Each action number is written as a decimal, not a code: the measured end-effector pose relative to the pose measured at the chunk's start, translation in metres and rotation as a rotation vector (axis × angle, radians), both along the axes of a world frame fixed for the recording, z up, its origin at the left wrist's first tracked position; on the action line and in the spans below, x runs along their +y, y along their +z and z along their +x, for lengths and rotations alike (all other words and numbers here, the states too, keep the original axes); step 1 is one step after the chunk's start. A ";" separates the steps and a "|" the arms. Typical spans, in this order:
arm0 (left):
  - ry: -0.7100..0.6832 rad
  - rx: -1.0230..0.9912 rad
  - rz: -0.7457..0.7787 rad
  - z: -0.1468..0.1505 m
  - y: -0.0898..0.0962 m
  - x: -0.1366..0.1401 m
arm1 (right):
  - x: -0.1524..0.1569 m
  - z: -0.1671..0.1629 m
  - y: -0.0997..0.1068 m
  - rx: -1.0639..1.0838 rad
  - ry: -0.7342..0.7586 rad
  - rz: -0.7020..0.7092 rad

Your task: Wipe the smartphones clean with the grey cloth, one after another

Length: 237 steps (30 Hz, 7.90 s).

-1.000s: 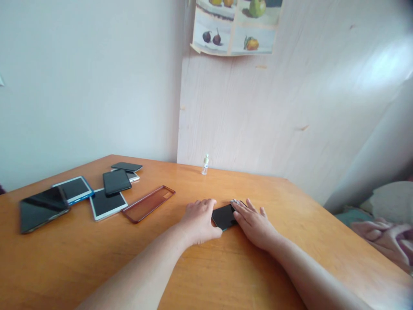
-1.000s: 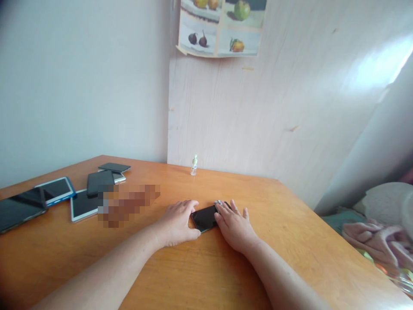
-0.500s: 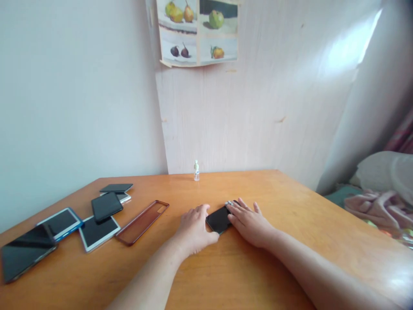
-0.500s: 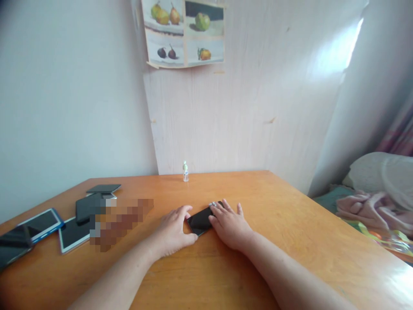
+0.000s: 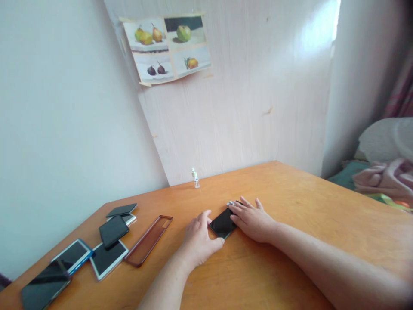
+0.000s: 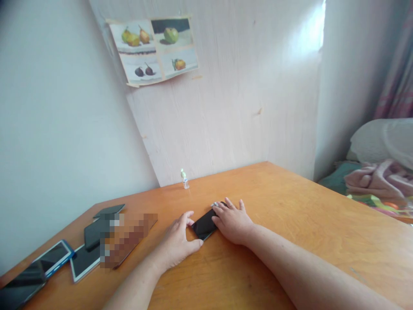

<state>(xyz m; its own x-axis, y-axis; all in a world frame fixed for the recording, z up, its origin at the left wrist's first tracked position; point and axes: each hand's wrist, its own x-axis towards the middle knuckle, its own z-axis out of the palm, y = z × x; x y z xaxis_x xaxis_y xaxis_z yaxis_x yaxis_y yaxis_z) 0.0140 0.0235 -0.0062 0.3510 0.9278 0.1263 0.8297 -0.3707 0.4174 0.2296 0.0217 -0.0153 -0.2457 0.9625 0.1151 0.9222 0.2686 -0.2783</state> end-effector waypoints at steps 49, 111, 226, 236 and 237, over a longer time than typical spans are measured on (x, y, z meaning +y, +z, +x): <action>-0.017 -0.054 0.020 -0.003 -0.007 0.005 | -0.029 -0.023 0.009 0.022 0.321 0.019; -0.037 -0.053 0.029 0.001 -0.002 0.000 | -0.046 -0.015 0.013 -0.111 0.404 0.023; -0.051 -0.021 0.117 0.017 -0.009 -0.008 | -0.031 -0.002 0.005 -0.165 0.286 -0.101; -0.054 0.004 0.090 0.016 -0.007 -0.008 | -0.003 0.028 -0.003 -0.299 -0.110 -0.007; -0.055 0.005 0.093 0.016 -0.008 -0.008 | -0.008 0.023 -0.002 -0.286 -0.061 -0.004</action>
